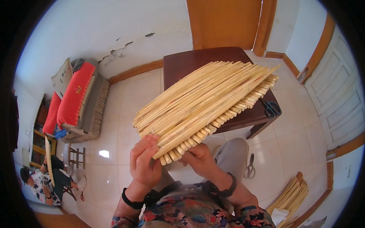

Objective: The person weaves together a bamboo mat using thread, threading it through the slats and tying knots by hand to secure the structure.

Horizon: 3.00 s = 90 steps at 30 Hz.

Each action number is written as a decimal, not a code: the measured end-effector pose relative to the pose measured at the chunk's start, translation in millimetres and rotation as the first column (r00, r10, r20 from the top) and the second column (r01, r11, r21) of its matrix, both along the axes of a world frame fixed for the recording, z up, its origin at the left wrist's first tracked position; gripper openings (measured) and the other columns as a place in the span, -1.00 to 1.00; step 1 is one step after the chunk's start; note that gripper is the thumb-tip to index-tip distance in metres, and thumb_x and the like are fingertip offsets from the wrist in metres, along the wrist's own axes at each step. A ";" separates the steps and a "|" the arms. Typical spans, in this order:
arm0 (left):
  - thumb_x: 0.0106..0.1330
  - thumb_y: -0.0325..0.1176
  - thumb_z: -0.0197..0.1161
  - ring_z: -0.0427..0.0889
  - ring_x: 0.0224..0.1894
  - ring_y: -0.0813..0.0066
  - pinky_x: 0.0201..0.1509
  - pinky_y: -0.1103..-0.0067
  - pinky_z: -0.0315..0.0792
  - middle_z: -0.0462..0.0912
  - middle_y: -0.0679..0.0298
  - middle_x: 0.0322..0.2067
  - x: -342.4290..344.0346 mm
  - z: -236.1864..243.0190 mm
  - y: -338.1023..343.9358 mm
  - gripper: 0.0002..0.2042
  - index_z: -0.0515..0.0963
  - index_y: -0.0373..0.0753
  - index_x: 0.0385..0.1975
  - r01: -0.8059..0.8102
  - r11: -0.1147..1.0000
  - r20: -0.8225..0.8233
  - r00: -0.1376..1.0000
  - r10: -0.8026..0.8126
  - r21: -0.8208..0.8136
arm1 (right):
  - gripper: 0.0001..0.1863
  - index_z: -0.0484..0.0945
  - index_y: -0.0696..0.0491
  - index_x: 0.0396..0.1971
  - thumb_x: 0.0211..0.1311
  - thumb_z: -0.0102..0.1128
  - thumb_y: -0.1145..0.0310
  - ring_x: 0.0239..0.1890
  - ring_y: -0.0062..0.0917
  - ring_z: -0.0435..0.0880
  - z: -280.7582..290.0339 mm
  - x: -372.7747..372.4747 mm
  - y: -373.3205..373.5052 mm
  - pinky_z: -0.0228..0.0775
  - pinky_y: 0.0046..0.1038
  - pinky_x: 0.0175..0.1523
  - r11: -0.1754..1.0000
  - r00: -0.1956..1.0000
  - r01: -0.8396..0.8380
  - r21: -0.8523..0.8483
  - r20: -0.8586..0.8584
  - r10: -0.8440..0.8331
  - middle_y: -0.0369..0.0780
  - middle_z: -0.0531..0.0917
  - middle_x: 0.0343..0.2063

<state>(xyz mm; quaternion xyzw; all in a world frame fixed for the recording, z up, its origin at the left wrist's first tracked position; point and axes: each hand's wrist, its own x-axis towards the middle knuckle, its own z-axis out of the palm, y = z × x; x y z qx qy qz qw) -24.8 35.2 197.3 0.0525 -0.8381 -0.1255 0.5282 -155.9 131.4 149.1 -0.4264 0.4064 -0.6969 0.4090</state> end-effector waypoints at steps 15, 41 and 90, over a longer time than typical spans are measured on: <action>-0.11 -0.70 0.23 0.52 -0.23 0.19 -0.14 0.44 0.44 0.50 0.07 -0.26 -11.4 16.7 -10.2 -0.65 0.41 -0.34 -0.25 -0.129 0.991 0.002 0.992 0.129 0.045 | -0.75 0.45 0.19 -0.14 0.18 0.01 0.46 -0.56 -0.75 0.39 37.6 -14.8 -12.8 0.26 -0.70 -0.46 0.997 0.998 -0.064 0.044 -0.023 0.065 -0.34 0.46 -0.52; -0.08 -0.71 0.17 0.52 -0.17 0.11 -0.03 0.20 0.41 0.44 0.11 -0.31 15.0 -10.9 0.7 -0.75 0.40 -0.36 -0.36 0.043 0.998 0.021 0.999 -0.044 0.053 | -0.51 0.23 -0.01 0.11 0.19 0.06 0.22 0.04 -0.43 0.40 -69.4 16.4 -11.1 0.25 -0.30 0.14 0.962 0.930 0.120 -0.244 -0.313 -0.195 -0.24 0.36 0.06; -0.11 -0.72 0.18 0.51 -0.13 0.13 0.01 0.15 0.37 0.44 0.15 -0.29 36.8 -23.0 3.6 -0.73 0.40 -0.34 -0.37 0.100 0.987 0.103 0.988 -0.113 0.126 | -0.47 0.06 0.02 0.20 0.26 -0.10 0.26 0.18 -0.42 0.19 -69.9 11.0 -8.2 0.01 -0.33 0.24 0.956 0.976 -0.144 0.255 -0.123 0.179 -0.23 0.19 0.17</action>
